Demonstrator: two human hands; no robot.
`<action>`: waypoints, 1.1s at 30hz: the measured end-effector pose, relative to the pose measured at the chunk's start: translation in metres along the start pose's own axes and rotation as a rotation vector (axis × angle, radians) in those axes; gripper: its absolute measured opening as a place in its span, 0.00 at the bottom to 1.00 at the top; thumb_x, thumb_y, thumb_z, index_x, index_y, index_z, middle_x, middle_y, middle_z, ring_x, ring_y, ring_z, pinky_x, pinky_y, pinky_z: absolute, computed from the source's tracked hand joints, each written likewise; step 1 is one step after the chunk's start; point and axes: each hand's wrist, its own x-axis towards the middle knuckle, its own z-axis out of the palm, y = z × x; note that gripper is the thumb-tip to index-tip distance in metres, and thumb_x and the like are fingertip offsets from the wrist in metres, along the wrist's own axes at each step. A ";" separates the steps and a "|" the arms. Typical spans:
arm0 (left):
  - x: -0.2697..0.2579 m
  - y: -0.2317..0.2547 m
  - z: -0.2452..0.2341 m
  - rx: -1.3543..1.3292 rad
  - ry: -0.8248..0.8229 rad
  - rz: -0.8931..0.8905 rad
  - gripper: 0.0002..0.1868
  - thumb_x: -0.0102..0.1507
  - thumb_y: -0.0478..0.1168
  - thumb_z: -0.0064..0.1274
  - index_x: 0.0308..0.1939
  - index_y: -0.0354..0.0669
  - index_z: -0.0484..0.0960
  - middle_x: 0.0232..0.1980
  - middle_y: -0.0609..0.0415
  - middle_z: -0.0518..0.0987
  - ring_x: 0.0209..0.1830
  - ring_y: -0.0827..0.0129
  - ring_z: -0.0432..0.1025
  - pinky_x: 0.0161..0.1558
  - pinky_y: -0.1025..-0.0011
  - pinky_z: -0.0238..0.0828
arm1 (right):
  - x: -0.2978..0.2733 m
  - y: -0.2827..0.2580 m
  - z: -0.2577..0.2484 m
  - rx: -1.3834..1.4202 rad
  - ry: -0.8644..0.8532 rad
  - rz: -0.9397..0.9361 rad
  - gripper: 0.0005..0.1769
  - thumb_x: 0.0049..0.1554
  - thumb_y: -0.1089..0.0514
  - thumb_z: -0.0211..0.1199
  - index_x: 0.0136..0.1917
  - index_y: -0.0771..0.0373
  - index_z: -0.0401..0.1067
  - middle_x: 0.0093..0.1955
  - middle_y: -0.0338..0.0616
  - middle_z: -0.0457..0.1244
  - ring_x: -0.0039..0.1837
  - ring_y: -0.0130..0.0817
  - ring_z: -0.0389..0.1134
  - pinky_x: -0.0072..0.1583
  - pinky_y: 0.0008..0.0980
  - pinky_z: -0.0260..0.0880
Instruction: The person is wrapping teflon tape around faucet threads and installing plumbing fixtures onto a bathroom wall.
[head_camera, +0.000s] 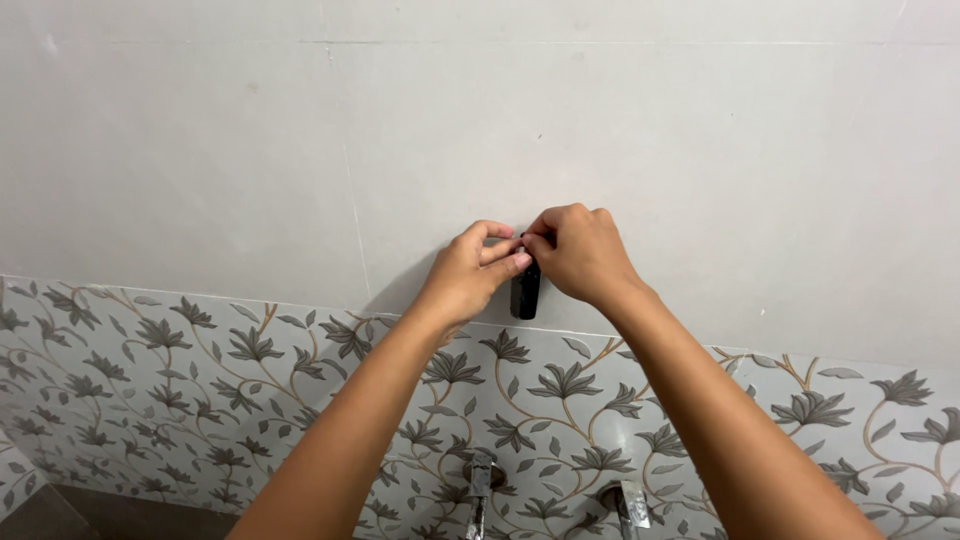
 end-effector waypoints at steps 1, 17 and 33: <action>-0.001 0.001 0.000 0.010 0.004 -0.008 0.25 0.63 0.43 0.58 0.62 0.39 0.71 0.63 0.48 0.82 0.63 0.70 0.75 0.62 0.69 0.68 | -0.001 -0.003 -0.003 0.010 -0.020 0.023 0.09 0.55 0.55 0.65 0.44 0.59 0.82 0.38 0.50 0.72 0.41 0.47 0.74 0.49 0.43 0.74; 0.009 -0.018 -0.002 0.019 -0.101 0.088 0.25 0.68 0.43 0.51 0.67 0.41 0.66 0.70 0.46 0.73 0.70 0.68 0.69 0.66 0.69 0.62 | -0.024 -0.002 0.007 0.170 0.045 0.104 0.14 0.57 0.53 0.62 0.54 0.55 0.82 0.41 0.53 0.73 0.39 0.44 0.75 0.47 0.40 0.73; -0.009 0.002 0.019 0.030 0.183 0.023 0.21 0.68 0.45 0.47 0.61 0.40 0.78 0.57 0.53 0.85 0.57 0.70 0.79 0.57 0.71 0.72 | -0.040 0.029 0.036 0.834 0.115 0.382 0.17 0.58 0.55 0.63 0.59 0.61 0.80 0.48 0.44 0.75 0.50 0.25 0.74 0.53 0.26 0.73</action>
